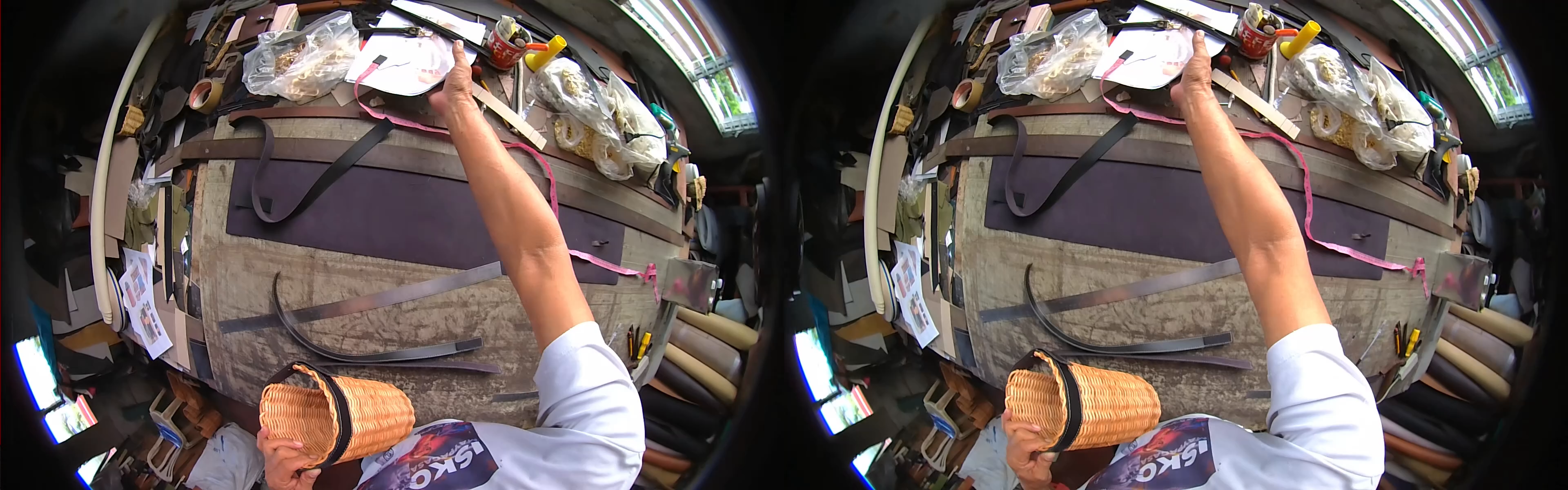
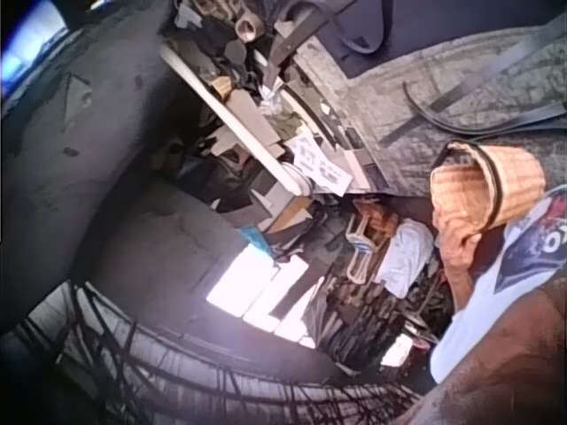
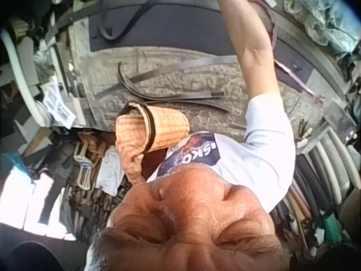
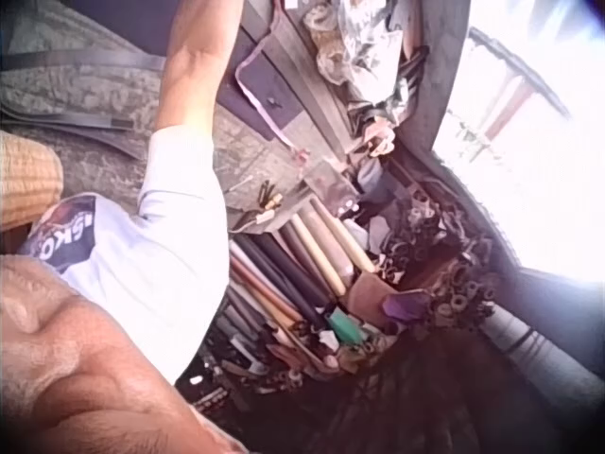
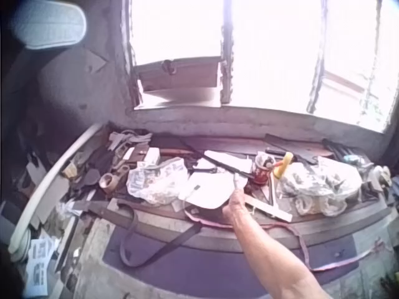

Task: Attaching and securing a leather rim strap to a woven basket.

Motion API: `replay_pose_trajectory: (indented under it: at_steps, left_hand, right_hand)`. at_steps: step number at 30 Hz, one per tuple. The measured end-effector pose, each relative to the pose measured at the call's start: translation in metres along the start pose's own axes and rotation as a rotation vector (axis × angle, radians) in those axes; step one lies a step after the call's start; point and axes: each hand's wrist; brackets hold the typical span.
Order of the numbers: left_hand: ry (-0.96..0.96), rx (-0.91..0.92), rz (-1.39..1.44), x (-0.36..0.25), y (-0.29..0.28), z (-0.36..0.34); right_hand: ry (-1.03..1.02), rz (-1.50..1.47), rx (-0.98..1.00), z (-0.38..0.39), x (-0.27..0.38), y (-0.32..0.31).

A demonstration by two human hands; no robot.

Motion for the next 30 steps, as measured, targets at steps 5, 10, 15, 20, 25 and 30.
replay_pose_trajectory:
  at_steps: [5, 10, 15, 20, 25, 30]
  left_hand:
    - [0.118, 0.133, 0.018, -0.012, -0.013, -0.013]
    - [0.022, 0.009, 0.036, 0.008, 0.001, -0.003]
    - [-0.050, 0.063, 0.002, -0.014, -0.007, -0.009]
    - [-0.051, 0.101, 0.039, -0.036, -0.007, -0.018]
    - [-0.116, 0.086, 0.085, -0.036, -0.010, -0.012]
    - [-0.047, 0.110, 0.079, -0.028, -0.010, -0.015]
  right_hand:
    - [-0.114, -0.149, 0.032, 0.010, -0.009, 0.030]
    - [-0.261, -0.151, -0.080, -0.006, -0.029, 0.044]
    - [-0.368, -0.030, -0.065, -0.002, -0.030, 0.062]
    - [-0.635, 0.066, -0.067, -0.019, -0.043, 0.066]
    - [-0.266, 0.184, -0.250, -0.003, -0.034, 0.073]
    - [-0.239, 0.195, -0.208, -0.006, -0.027, 0.062]
Point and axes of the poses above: each hand's wrist, its own z-axis away from the middle knuckle, its own y-axis out of the palm, x = y × z, and after that the axes turned 8 degrees about -z, right-handed
